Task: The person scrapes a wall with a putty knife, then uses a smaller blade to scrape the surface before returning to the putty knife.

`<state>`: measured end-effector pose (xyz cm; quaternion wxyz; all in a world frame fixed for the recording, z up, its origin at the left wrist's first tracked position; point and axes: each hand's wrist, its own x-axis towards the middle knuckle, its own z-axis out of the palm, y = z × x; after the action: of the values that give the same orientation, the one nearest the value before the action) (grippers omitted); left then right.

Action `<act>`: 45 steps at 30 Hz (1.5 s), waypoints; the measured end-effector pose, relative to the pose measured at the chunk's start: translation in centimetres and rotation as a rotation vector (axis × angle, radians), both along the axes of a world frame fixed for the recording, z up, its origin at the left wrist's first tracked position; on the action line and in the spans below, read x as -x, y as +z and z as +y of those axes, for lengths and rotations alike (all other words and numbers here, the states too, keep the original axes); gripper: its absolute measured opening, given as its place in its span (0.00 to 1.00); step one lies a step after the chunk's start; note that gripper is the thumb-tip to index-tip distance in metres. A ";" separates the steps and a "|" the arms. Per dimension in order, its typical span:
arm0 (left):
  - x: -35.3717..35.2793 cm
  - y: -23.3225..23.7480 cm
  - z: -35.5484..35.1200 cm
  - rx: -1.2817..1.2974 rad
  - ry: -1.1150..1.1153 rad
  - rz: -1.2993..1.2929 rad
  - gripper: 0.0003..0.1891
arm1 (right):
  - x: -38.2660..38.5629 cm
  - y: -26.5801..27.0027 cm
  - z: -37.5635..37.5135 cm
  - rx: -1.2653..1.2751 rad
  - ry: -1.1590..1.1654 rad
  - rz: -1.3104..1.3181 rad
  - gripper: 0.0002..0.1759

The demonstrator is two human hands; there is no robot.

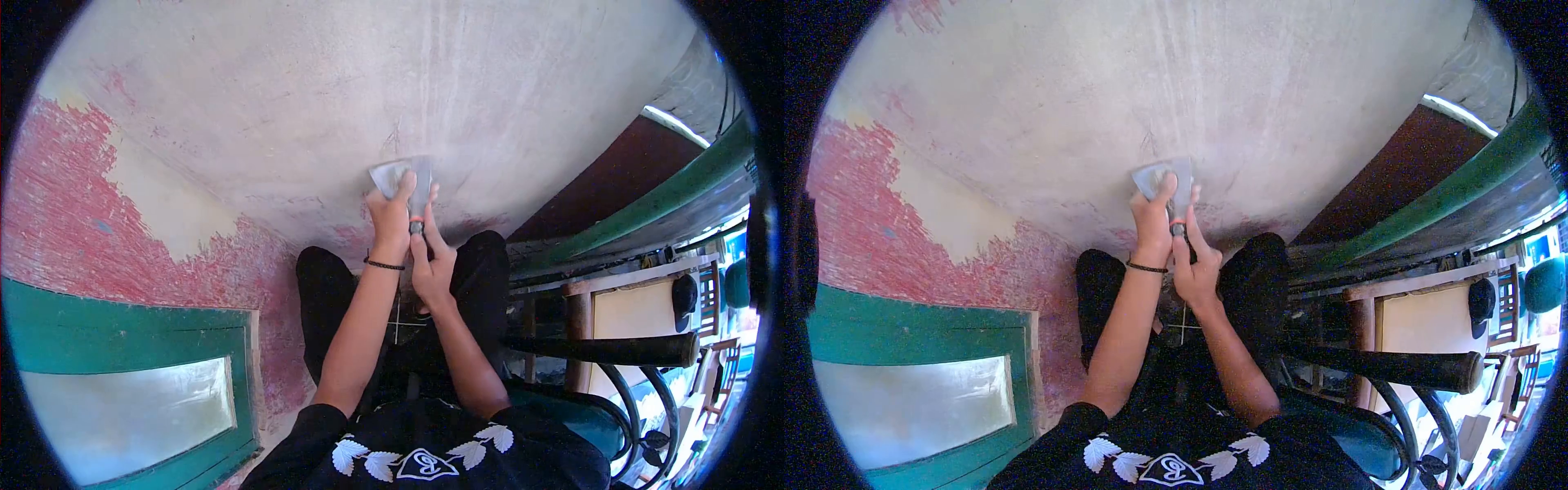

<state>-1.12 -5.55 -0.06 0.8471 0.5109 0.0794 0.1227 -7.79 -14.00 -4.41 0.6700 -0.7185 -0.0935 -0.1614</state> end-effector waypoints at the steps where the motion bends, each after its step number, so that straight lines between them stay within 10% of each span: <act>1: 0.3 -1.8 0.0 -0.004 0.004 0.010 0.16 | 0.3 -2.1 -0.1 0.018 0.005 0.028 0.28; 14: 0.1 -7.2 1.0 0.066 -0.007 0.077 0.15 | 0.1 -8.4 1.0 0.109 -0.082 -0.015 0.27; 23: -2.4 7.4 -1.2 0.055 0.028 -0.147 0.10 | -3.4 7.0 -1.2 0.003 -0.014 -0.065 0.26; 45: -4.7 21.6 -2.0 0.061 0.006 -0.444 0.08 | -4.7 21.3 -1.9 -0.050 -0.003 -0.239 0.25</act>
<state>3.58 -7.53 21.53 0.8585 0.4454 -0.1038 0.2321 -3.07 -15.91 16.94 0.6715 -0.6773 -0.1677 -0.2494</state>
